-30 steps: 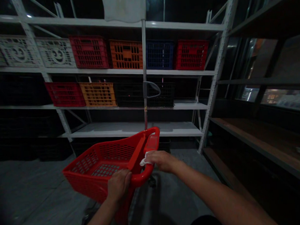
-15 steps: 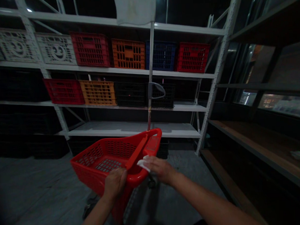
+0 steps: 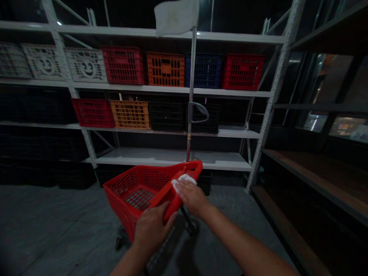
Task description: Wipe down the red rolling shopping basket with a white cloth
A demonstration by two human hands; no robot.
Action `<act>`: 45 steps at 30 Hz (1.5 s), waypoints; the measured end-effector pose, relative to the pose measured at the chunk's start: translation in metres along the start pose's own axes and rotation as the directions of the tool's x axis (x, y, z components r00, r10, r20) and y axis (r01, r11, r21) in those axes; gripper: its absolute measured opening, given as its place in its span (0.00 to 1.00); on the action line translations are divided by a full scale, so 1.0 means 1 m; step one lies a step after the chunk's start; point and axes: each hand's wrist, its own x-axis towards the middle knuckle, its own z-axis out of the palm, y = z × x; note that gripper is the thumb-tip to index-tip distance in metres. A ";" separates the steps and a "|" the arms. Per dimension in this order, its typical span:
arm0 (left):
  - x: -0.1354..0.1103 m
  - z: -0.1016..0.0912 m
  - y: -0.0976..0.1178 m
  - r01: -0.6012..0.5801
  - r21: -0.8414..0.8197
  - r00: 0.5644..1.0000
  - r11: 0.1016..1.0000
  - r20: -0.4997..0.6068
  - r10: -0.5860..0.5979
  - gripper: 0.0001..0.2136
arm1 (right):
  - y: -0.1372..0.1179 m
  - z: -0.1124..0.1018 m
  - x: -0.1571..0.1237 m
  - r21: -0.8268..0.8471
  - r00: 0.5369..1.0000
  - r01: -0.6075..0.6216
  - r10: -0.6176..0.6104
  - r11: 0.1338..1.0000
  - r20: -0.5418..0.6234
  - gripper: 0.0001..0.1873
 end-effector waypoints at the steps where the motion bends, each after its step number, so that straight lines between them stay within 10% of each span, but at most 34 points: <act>1: 0.000 -0.001 0.003 0.029 0.026 0.999 0.999 0.033 -0.030 0.17 | -0.013 0.000 -0.006 0.009 0.997 0.081 -0.081 0.997 0.017 0.22; 6: -0.001 -0.002 -0.010 0.019 0.068 0.997 0.997 0.077 -0.025 0.16 | -0.001 -0.006 -0.001 -0.038 0.983 0.183 -0.182 0.982 0.040 0.22; 13: -0.003 0.002 -0.019 -0.051 0.103 0.993 0.993 -0.097 0.061 0.16 | 0.075 -0.017 0.060 -0.095 0.923 -0.366 0.374 0.926 0.093 0.20; 20: -0.012 0.002 -0.032 -0.058 0.069 0.979 0.996 -0.191 0.070 0.14 | 0.070 -0.018 0.074 0.007 0.918 -0.332 0.321 0.943 0.232 0.19; 26: -0.015 0.001 -0.041 -0.054 0.045 0.983 0.998 -0.172 0.061 0.13 | 0.076 -0.014 0.114 0.053 0.763 -0.385 0.286 0.921 0.579 0.07; 35: -0.013 -0.003 -0.054 -0.043 -0.005 0.986 0.999 -0.163 0.042 0.12 | 0.032 0.014 0.137 0.071 0.694 -0.233 0.115 0.970 0.711 0.09; 45: -0.008 0.002 -0.055 -0.037 0.014 0.986 0.999 -0.162 0.039 0.12 | -0.030 0.008 0.108 -0.023 0.809 0.184 -0.138 0.983 0.571 0.10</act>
